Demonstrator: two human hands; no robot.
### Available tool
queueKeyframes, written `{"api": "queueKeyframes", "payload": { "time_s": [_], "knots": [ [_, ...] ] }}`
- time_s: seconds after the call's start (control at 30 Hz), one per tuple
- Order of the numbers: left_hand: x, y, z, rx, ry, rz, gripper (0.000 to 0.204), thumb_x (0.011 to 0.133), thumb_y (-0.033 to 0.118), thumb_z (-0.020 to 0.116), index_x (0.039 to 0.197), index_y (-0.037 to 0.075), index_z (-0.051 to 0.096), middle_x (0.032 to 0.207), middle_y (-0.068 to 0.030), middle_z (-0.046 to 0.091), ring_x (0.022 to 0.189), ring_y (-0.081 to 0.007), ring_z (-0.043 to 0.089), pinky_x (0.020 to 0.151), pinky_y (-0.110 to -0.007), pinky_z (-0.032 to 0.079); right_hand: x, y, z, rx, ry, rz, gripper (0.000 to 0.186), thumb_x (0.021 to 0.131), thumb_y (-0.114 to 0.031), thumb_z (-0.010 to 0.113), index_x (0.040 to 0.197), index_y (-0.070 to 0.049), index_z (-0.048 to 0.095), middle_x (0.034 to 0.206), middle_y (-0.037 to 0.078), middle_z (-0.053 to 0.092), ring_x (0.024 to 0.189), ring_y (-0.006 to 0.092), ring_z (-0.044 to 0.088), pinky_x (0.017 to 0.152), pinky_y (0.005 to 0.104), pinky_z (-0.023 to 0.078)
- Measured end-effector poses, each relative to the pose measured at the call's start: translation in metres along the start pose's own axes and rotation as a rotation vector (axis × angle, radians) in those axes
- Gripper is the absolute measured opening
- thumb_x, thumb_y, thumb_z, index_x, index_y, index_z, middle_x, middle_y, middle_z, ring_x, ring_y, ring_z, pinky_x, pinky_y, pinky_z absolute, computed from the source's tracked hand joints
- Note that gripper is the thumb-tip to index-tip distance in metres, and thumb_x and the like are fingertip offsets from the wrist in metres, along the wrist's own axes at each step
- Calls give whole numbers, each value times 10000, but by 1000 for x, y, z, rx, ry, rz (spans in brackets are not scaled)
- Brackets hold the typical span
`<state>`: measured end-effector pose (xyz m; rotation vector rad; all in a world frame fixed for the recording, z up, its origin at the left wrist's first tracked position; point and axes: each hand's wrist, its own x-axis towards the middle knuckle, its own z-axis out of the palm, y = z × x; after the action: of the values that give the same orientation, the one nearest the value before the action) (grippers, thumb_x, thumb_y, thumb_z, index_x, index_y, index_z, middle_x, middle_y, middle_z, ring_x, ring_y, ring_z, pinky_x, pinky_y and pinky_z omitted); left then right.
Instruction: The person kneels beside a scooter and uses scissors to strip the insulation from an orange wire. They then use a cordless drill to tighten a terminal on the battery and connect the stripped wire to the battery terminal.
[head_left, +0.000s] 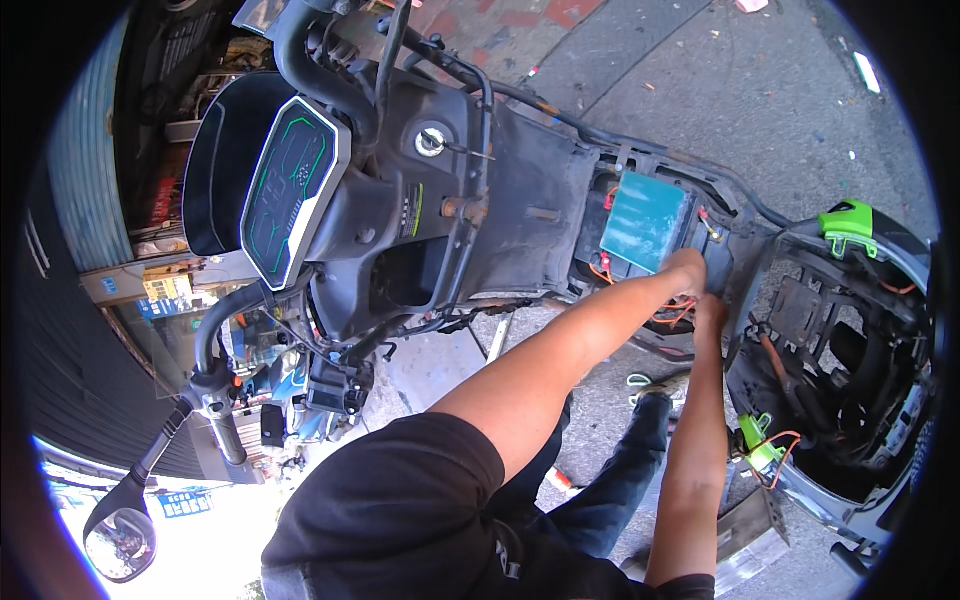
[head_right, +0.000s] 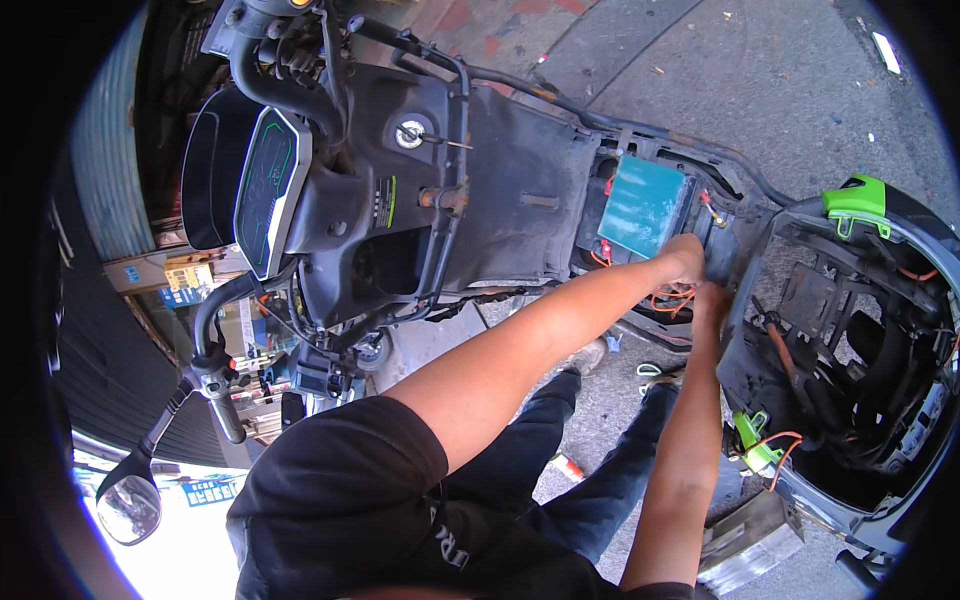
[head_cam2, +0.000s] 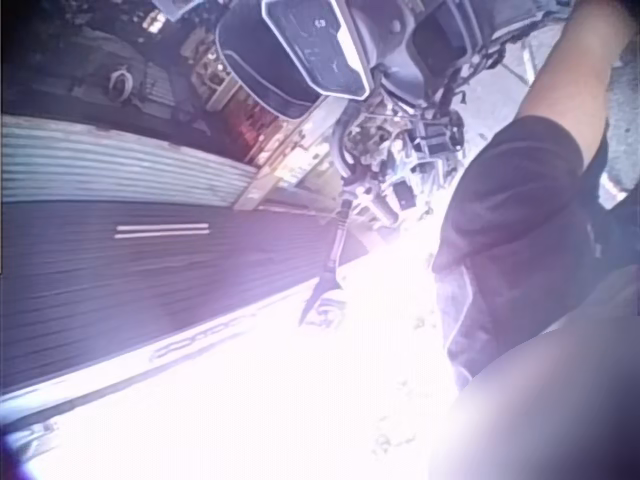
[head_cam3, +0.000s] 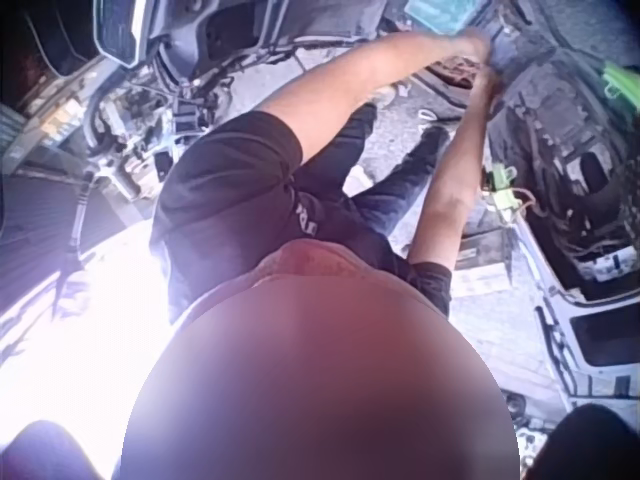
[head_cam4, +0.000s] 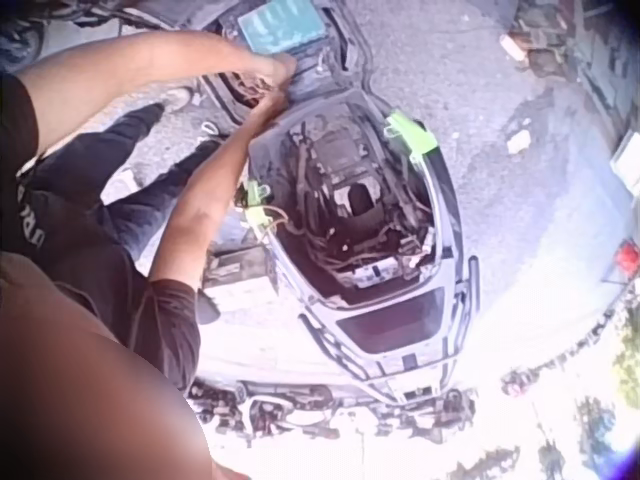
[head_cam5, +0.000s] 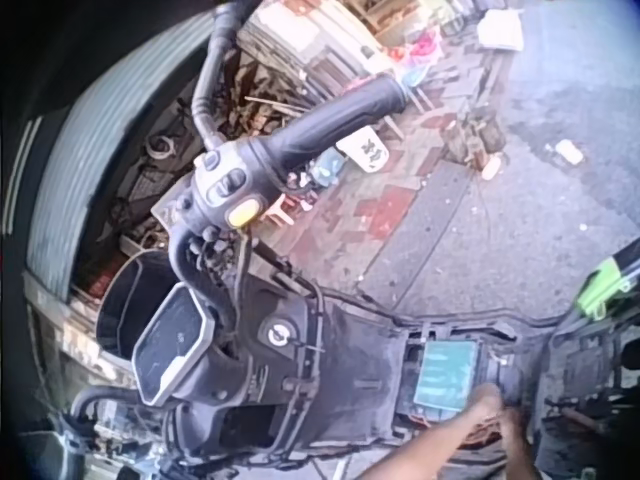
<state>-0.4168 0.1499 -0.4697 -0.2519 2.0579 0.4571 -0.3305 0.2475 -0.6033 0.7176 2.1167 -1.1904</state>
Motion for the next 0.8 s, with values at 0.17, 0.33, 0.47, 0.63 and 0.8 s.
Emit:
{"api": "queueKeyframes", "payload": {
  "time_s": [0.17,0.33,0.47,0.63,0.8],
  "knots": [
    [-46,2,-11,427,250,421,167,823,184,722,852,34,789,935,-206,746,908,-379,734,789,-427,592,-7,-12,-6,577,-22,234,305,926,-246,589,652,-112,583,556,-2,498,437,155,475,404,321,357],
    [-28,-16,-8,689,261,813,159,778,205,663,792,103,784,877,-137,751,854,-336,731,755,-434,578,-40,-52,-47,1205,-419,727,366,959,-236,507,610,-218,396,519,-95,317,427,45,287,400,214,211],
    [-8,-18,-13,966,207,1139,193,808,234,625,747,117,765,849,-100,740,863,-314,716,752,-427,566,-44,-49,-52,1527,-559,928,357,970,-236,500,622,-212,420,525,-92,342,433,48,338,405,209,258],
    [-15,-14,-21,792,172,934,209,839,214,608,779,101,773,892,-121,753,896,-345,717,787,-451,565,-49,-42,-37,660,-232,188,244,942,-252,562,730,-134,587,556,-15,483,489,181,532,449,314,415],
    [-20,-16,-26,670,188,854,218,855,209,598,830,82,774,945,-145,749,928,-370,710,819,-468,564,-97,-52,-44,-136,366,-592,169,914,-194,649,1036,-81,677,864,182,655,892,395,672,794,498,548]
  ]
}}
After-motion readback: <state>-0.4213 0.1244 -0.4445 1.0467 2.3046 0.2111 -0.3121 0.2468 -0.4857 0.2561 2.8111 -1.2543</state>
